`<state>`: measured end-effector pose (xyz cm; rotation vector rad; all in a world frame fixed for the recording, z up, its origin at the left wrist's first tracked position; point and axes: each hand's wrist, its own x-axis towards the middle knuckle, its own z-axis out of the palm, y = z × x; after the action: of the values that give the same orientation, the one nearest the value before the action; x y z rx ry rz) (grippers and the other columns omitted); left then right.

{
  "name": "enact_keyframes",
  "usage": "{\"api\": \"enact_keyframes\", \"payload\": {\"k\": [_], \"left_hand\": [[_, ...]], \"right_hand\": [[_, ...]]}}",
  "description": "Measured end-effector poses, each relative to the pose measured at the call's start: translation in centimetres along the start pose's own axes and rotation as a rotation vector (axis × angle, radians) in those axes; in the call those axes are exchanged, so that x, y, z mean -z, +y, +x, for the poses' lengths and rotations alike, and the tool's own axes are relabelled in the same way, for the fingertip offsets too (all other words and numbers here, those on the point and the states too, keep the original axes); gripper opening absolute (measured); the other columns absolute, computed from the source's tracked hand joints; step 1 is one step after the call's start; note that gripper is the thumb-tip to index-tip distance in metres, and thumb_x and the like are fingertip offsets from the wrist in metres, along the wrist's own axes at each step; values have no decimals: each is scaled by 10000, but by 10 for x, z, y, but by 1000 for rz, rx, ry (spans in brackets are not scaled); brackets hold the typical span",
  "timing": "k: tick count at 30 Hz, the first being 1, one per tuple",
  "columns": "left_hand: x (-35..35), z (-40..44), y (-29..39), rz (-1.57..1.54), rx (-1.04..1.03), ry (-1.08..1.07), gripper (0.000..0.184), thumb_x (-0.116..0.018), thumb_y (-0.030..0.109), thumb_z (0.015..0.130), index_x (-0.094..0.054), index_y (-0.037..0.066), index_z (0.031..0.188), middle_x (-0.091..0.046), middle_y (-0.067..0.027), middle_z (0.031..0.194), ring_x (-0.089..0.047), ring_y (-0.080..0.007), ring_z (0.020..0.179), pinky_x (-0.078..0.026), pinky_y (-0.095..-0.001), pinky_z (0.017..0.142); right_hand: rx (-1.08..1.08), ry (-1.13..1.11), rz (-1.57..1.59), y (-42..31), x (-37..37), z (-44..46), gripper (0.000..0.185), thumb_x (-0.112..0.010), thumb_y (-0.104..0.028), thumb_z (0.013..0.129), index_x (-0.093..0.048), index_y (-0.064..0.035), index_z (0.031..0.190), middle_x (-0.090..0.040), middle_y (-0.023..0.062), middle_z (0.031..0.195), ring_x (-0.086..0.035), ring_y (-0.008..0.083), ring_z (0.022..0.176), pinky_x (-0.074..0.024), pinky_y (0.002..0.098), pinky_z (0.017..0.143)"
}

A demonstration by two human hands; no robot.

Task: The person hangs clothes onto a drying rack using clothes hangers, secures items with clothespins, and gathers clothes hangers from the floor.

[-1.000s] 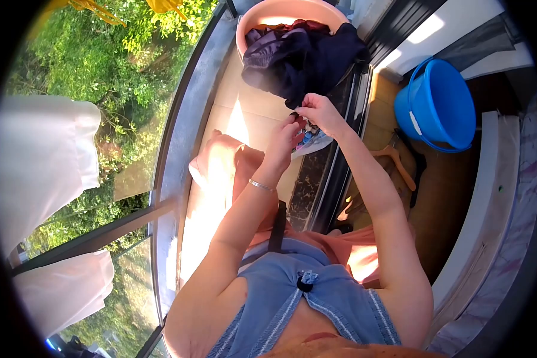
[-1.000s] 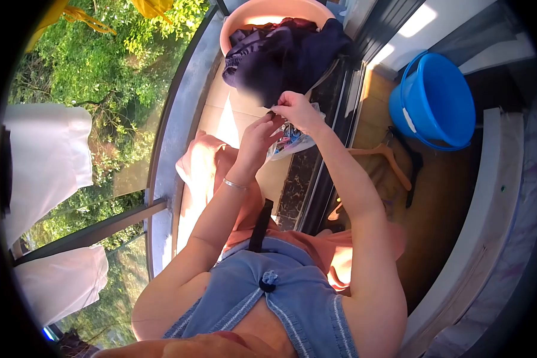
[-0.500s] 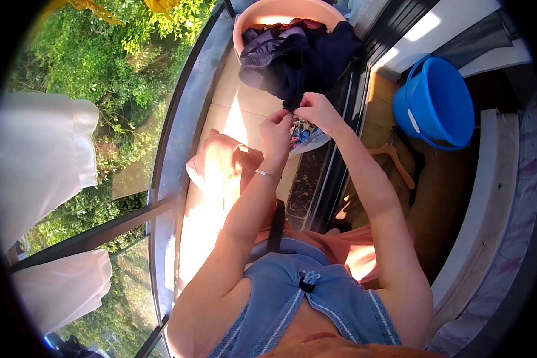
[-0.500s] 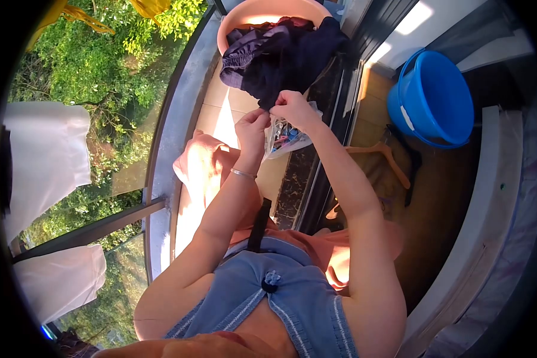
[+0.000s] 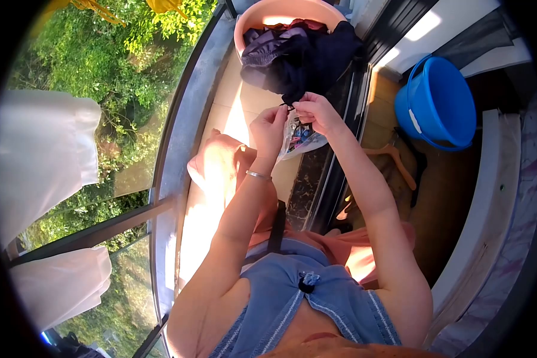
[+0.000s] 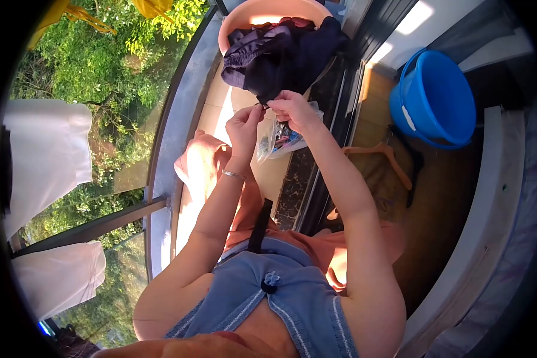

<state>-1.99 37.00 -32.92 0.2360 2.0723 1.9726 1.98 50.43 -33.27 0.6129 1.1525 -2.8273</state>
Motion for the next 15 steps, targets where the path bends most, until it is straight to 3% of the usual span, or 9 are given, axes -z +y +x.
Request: {"api": "enact_keyframes", "payload": {"k": [1, 4, 6, 7, 9, 10, 12, 13, 15], "left_hand": [[-3, 1, -3, 0, 0, 1, 128, -581, 114, 793, -642, 8, 753, -611, -62, 698, -558, -150, 587, -435, -252, 518], [-9, 3, -6, -386, 149, 33, 102, -545, 92, 821, -610, 24, 781, -588, -34, 666, -494, -95, 560, -387, -214, 468], [-11, 5, -6, -1021, 405, -70, 111, -514, 120, 845, -543, 14, 855, -556, -25, 660, -452, -56, 525, -357, -183, 454], [-10, 4, -8, -1022, 406, -70, 111, -514, 120, 845, -543, 14, 855, -556, -25, 660, -452, -56, 525, -357, -183, 454], [-3, 6, -17, -1439, 712, -317, 118, -458, 137, 868, -514, 33, 868, -508, 8, 615, -391, -42, 467, -322, -167, 418], [1, 9, -26, -1440, 712, -317, 118, -458, 137, 868, -514, 33, 868, -508, 8, 615, -391, -42, 467, -322, -167, 418], [11, 15, -34, -1306, 875, -771, 135, -448, 143, 866, -523, 32, 850, -486, 23, 597, -367, -39, 436, -286, -147, 395], [14, 18, -34, -1307, 877, -771, 135, -448, 143, 866, -523, 32, 850, -486, 23, 597, -367, -39, 436, -286, -147, 395], [18, 24, -31, -1007, 798, -940, 134, -469, 129, 846, -536, 13, 832, -503, 23, 605, -360, -39, 418, -277, -140, 392]], "right_hand": [[-1, -1, -1, 0, 0, 0, 119, -588, -18, 739, -485, -65, 704, -421, -28, 572, -327, 30, 444, -229, 175, 413], [62, 39, -56, 0, -1, -1, 130, -599, -14, 733, -482, -59, 698, -421, -24, 576, -331, 35, 448, -240, 177, 418], [88, 45, -74, -2, -1, -2, 127, -604, -13, 727, -485, -50, 700, -426, -23, 576, -332, 39, 452, -244, 184, 417], [87, 46, -74, -3, -1, -2, 127, -604, -13, 727, -485, -50, 700, -426, -23, 576, -332, 39, 452, -244, 184, 417], [167, 36, -213, -7, 0, -1, 114, -581, -12, 752, -483, -47, 703, -459, -14, 605, -380, 38, 479, -289, 174, 435], [168, 36, -214, -10, 0, -1, 114, -581, -12, 752, -483, -47, 703, -459, -14, 605, -380, 38, 479, -289, 174, 435], [223, 23, -563, -15, 0, -1, 113, -603, -14, 735, -498, -40, 704, -502, 1, 625, -449, 44, 533, -354, 179, 480], [222, 25, -563, -18, 1, -3, 113, -603, -14, 735, -498, -40, 704, -502, 1, 625, -449, 44, 533, -354, 179, 480], [210, -77, -793, -27, 2, -7, 120, -627, -9, 712, -512, -27, 682, -533, 6, 634, -492, 48, 580, -396, 186, 523]]}}
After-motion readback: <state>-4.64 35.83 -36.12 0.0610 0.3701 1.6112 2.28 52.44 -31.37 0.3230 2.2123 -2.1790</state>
